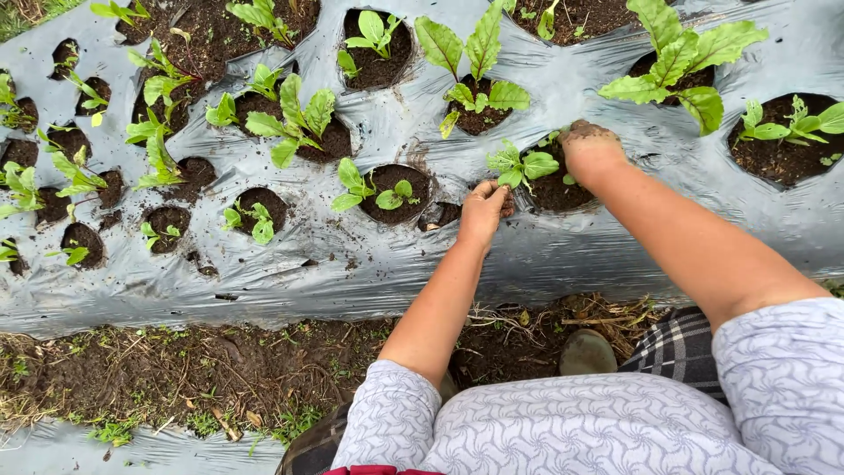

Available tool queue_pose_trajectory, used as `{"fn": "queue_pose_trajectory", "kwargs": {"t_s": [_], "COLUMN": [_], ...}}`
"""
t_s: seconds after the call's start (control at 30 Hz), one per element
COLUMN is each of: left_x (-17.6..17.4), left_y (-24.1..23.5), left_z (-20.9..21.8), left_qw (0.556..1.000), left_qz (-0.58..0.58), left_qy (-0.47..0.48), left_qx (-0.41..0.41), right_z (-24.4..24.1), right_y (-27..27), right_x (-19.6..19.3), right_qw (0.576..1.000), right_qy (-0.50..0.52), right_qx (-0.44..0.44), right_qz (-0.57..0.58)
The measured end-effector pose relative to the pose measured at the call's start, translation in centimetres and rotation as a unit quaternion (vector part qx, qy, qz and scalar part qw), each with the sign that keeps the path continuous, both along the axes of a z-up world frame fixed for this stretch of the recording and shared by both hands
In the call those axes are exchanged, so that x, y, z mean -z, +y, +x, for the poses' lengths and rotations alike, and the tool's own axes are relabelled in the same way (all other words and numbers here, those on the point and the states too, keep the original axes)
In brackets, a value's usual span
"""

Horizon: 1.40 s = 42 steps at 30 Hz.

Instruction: Thinning out excess seedlings in an agricultural field through holes in plastic mulch

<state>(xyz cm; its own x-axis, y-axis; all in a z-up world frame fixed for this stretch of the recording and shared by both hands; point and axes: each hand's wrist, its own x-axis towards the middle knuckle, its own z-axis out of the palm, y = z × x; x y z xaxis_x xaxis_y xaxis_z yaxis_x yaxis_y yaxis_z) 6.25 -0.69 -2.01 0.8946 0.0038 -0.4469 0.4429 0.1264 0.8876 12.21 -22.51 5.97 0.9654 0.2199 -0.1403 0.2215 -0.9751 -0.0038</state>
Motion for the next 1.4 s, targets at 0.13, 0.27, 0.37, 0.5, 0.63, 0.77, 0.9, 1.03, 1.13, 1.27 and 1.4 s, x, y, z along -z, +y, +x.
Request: {"fn": "queue_pose_trajectory", "kwargs": {"t_s": [0.13, 0.27, 0.37, 0.5, 0.63, 0.77, 0.9, 1.03, 1.13, 1.27, 1.4], "left_x": [-0.5, -5.4, -9.3, -4.0, -1.0, -0.4, -0.4, -1.7, -5.2, -3.7, -1.8], "left_y": [0.9, -0.1, -1.1, -2.3, -1.2, -0.5, -0.7, -1.0, -1.2, -0.6, -0.6], "left_z": [-0.7, 0.3, 1.2, 1.1, -0.1, -0.3, -0.9, -1.2, -1.1, -0.9, -0.2], "left_qw": [0.993, 0.962, 0.956, 0.943, 0.932, 0.955, 0.943, 0.945, 0.956, 0.955, 0.954], "left_qz": [0.104, 0.248, 0.254, 0.264, 0.304, 0.25, 0.279, 0.272, 0.236, 0.249, 0.261], "left_qy": [-0.009, -0.07, -0.114, -0.175, -0.18, -0.136, -0.16, -0.15, -0.144, -0.135, -0.132], "left_qx": [0.052, 0.09, 0.09, 0.103, 0.082, 0.086, 0.09, 0.104, 0.102, 0.089, 0.061], "right_z": [1.8, 3.2, 3.0, 1.7, 1.8, 3.4, 3.4, 2.4, 3.2, 3.2, 3.9], "right_y": [-1.0, 1.5, 2.5, 2.2, 1.0, -3.1, -0.3, 3.1, 3.4, 1.5, 0.5], "right_x": [4.2, 0.0, 6.8, 9.6, 2.3, 8.0, 11.1, 6.1, 7.9, 3.8, 4.7], "right_qw": [0.993, 0.97, 0.977, 0.985, 0.973, 0.988, 0.987, 0.976, 0.985, 0.976, 0.982], "right_qy": [0.08, 0.155, 0.148, 0.082, 0.15, 0.132, 0.114, 0.176, 0.094, 0.167, 0.13], "right_qx": [0.028, 0.085, 0.04, -0.002, 0.027, 0.034, 0.042, 0.047, 0.035, 0.077, 0.081], "right_qz": [0.08, 0.169, 0.149, 0.15, 0.171, 0.071, 0.107, 0.119, 0.139, 0.121, 0.109]}}
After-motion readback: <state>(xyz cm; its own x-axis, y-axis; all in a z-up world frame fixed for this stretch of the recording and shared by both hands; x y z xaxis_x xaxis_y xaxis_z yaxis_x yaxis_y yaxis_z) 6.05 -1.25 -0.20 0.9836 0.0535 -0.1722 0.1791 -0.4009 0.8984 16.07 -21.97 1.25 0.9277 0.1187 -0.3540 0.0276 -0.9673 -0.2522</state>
